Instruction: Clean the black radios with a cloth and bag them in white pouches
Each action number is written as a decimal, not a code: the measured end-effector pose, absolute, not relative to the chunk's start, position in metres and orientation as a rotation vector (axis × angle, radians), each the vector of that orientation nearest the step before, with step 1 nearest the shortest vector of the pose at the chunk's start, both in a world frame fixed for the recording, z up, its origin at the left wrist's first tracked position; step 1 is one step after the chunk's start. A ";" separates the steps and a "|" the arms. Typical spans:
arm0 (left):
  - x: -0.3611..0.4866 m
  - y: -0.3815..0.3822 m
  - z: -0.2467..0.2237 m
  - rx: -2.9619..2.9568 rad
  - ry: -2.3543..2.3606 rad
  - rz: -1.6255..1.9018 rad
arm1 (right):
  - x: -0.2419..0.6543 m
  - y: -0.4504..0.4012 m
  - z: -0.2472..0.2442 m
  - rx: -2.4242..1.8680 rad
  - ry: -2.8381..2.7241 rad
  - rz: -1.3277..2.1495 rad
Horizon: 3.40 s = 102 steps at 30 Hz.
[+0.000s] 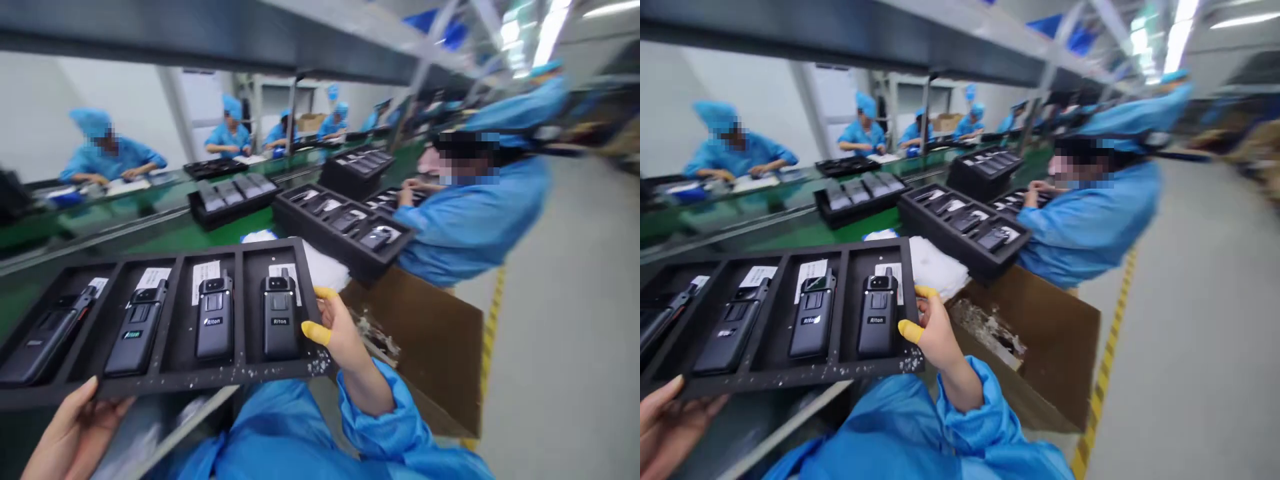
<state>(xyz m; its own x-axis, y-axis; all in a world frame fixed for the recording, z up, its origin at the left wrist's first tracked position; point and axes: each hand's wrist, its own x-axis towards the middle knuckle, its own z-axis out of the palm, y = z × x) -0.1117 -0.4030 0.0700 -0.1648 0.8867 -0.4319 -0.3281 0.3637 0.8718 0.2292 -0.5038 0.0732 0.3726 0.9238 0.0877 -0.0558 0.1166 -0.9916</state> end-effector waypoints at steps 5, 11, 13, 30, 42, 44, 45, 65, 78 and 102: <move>-0.160 -0.443 0.047 0.215 1.419 1.303 | 0.176 -0.438 0.024 -1.622 -1.287 0.908; -0.180 -0.462 0.010 0.238 1.481 1.264 | 0.138 -0.389 -0.029 -1.760 -1.499 0.889; -0.179 -0.461 0.005 0.247 1.513 1.225 | 0.135 -0.378 -0.037 -1.799 -1.549 0.852; -0.125 -0.421 0.022 1.535 1.909 0.777 | 0.123 -0.421 -0.032 -1.926 -2.006 0.112; -0.083 -0.386 0.018 1.877 1.967 0.099 | 0.100 -0.431 -0.045 -1.774 -1.927 0.088; -0.085 -0.386 0.016 1.841 1.968 0.176 | 0.094 -0.430 -0.044 -1.694 -1.892 0.130; -0.085 -0.386 0.014 1.827 1.971 0.226 | 0.091 -0.429 -0.042 -1.662 -1.886 0.172; -0.110 -0.382 0.018 0.718 1.128 0.953 | 0.079 -0.379 -0.009 -1.890 -1.791 0.849; -0.109 -0.389 0.011 0.860 1.144 1.002 | 0.086 -0.372 -0.007 -1.881 -1.717 0.894; -0.113 -0.401 0.023 0.837 1.069 1.043 | 0.094 -0.391 0.015 -1.219 -1.069 1.597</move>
